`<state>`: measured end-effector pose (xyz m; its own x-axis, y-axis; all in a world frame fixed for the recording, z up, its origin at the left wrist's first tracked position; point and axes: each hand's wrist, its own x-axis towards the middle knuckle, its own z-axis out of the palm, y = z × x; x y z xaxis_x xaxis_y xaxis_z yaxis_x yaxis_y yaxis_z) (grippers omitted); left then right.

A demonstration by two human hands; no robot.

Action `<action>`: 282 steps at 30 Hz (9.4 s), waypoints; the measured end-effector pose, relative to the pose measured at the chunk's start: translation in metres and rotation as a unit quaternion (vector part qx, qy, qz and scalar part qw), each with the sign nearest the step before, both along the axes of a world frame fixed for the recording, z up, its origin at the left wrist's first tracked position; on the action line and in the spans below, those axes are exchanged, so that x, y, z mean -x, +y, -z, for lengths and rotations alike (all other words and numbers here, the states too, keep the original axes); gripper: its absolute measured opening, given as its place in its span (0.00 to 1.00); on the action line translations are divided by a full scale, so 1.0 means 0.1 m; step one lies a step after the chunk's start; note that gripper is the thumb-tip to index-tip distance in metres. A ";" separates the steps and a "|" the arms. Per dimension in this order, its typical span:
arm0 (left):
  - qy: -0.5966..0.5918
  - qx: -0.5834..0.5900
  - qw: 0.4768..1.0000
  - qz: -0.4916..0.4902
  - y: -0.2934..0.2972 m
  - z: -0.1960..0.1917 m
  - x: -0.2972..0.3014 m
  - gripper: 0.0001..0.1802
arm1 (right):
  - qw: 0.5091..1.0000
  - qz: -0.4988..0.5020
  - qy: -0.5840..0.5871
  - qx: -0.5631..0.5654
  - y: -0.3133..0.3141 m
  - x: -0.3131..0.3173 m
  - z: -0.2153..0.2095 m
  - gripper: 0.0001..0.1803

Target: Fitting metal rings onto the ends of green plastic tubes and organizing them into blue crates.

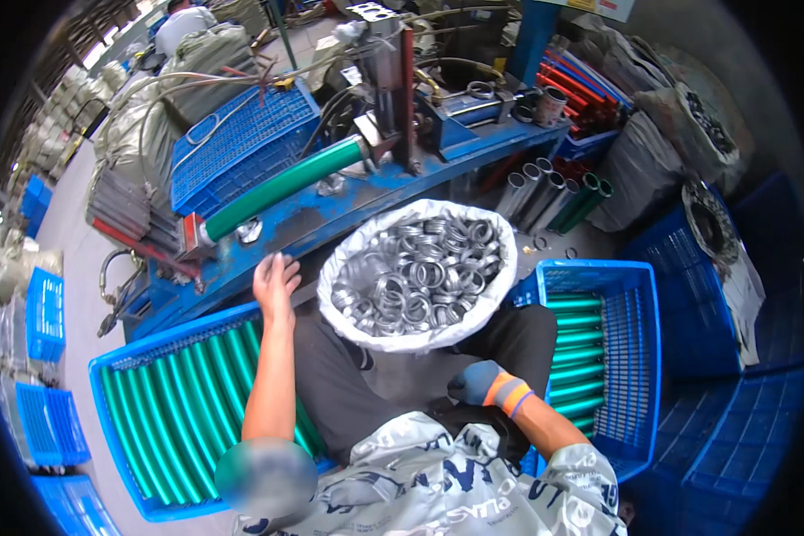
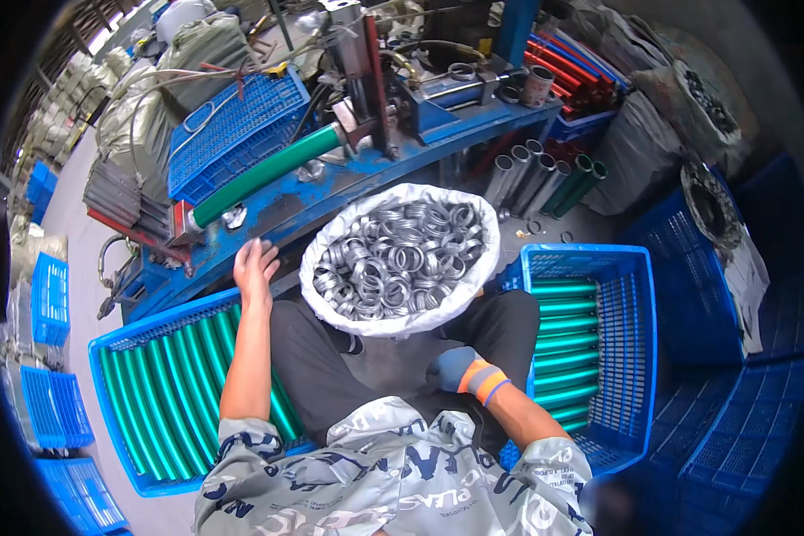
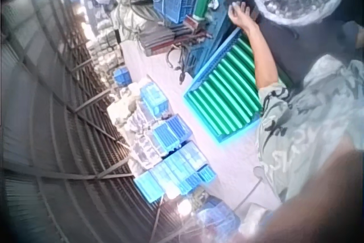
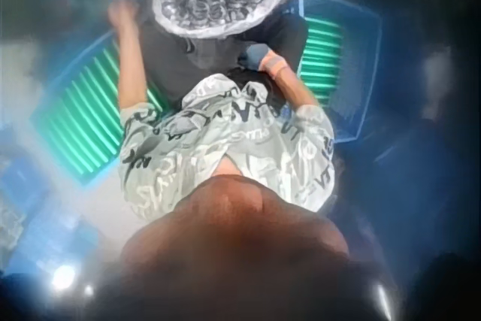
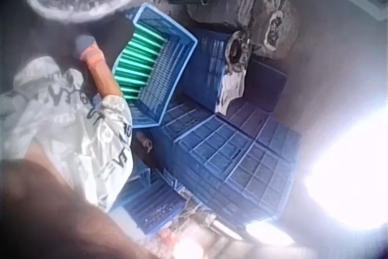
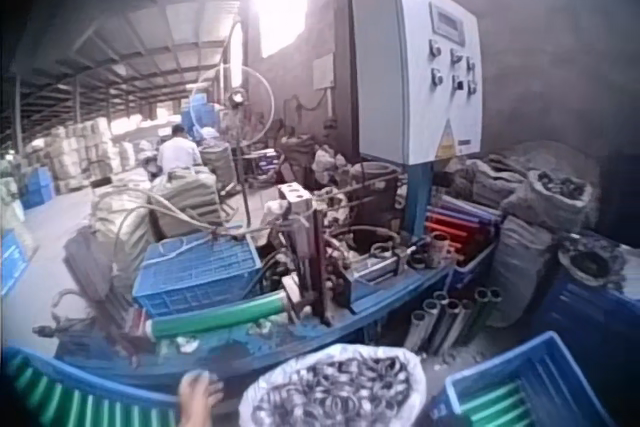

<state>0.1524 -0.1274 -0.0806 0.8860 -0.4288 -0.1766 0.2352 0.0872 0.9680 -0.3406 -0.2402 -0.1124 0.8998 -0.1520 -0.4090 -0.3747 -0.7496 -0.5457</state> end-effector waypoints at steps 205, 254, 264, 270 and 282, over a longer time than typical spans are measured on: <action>-0.685 0.092 0.533 0.488 0.71 -2.04 3.45 0.33 | 0.530 0.169 -0.163 -0.815 0.49 -1.17 -1.53 0.76; -0.396 -0.223 0.887 0.081 1.00 0.18 0.87 0.26 | 0.397 0.891 -0.218 0.007 0.92 4.91 1.26 0.35; -0.459 -0.273 0.836 0.130 0.92 0.51 1.62 0.22 | 0.336 0.929 0.091 -0.122 1.52 5.08 3.19 0.48; -0.491 -0.293 0.805 0.159 0.81 0.69 1.82 0.23 | 0.444 0.868 0.067 -0.210 1.59 5.13 3.77 0.45; -0.525 -0.308 0.788 0.091 0.91 0.50 1.51 0.16 | 0.655 0.708 -0.262 0.043 -1.31 2.84 0.66 0.26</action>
<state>0.0014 -0.0361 -0.1309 0.6156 -0.6856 0.3886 -0.7698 -0.4179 0.4824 -0.6245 -0.3711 -0.1784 -0.1541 -0.9874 -0.0362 -0.5061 0.1103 -0.8554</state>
